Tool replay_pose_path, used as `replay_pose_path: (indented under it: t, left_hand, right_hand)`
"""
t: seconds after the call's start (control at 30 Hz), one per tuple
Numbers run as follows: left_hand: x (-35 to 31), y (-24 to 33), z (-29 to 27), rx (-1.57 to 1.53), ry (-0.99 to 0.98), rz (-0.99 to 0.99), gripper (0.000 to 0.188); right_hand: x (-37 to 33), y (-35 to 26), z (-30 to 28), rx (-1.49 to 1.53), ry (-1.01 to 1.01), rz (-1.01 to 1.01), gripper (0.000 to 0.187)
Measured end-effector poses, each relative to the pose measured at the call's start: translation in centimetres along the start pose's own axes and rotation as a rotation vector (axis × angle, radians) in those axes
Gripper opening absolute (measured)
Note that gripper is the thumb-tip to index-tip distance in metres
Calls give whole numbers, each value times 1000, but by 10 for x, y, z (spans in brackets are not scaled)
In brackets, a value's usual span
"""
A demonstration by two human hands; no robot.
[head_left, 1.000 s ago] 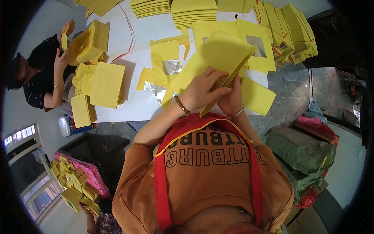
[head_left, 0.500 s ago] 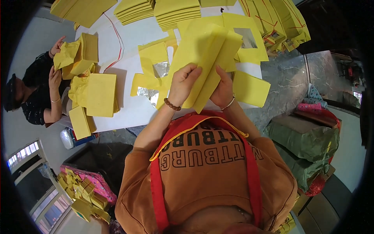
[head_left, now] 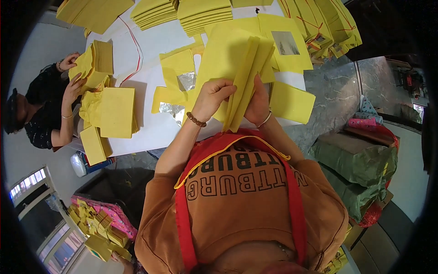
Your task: Folding and stacking sheets of yellow joss paper with foil centers.
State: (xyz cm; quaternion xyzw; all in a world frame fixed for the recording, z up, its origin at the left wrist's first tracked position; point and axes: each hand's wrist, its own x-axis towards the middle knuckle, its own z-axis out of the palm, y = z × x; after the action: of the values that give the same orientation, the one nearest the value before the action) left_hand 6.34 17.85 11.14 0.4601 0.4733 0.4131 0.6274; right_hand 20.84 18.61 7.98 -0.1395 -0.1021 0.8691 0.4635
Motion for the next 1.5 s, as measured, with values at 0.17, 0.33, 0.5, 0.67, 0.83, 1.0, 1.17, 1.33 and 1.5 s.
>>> replay_pose_path:
  t: [0.17, 0.33, 0.5, 0.67, 0.83, 1.0, 1.17, 1.33, 1.5]
  left_hand:
    - [0, 2, 0, 58, 26, -57, 17]
    - [2, -11, -6, -279, 111, 22, 15]
    - [0, -10, -26, -642, 104, 48, 18]
    - [2, -12, -30, -794, 168, 55, 18]
    - [4, -20, -29, -621, 196, 78, 16]
    - [1, -17, -3, -277, 347, 213, 20]
    - [-8, -2, -2, 68, 317, 287, 24]
    - [-25, 9, -36, -136, 261, 223, 23]
    - [-62, 7, -68, -638, 118, 280, 32]
  right_hand:
    - [3, 1, -13, 86, -75, 11, 45]
    - [6, -6, 5, 75, 59, 7, 40]
    - [5, -9, 1, 178, -10, 52, 36]
    - [5, -6, 4, 142, 12, 61, 36]
    - [8, 8, 7, -138, 140, 83, 33]
    - [15, 24, 24, -301, 195, 28, 27]
    - [16, 27, 26, -306, 170, 42, 27]
    - [11, -8, 13, -155, 181, 63, 30]
    - [-16, -98, -15, -104, -5, -209, 35]
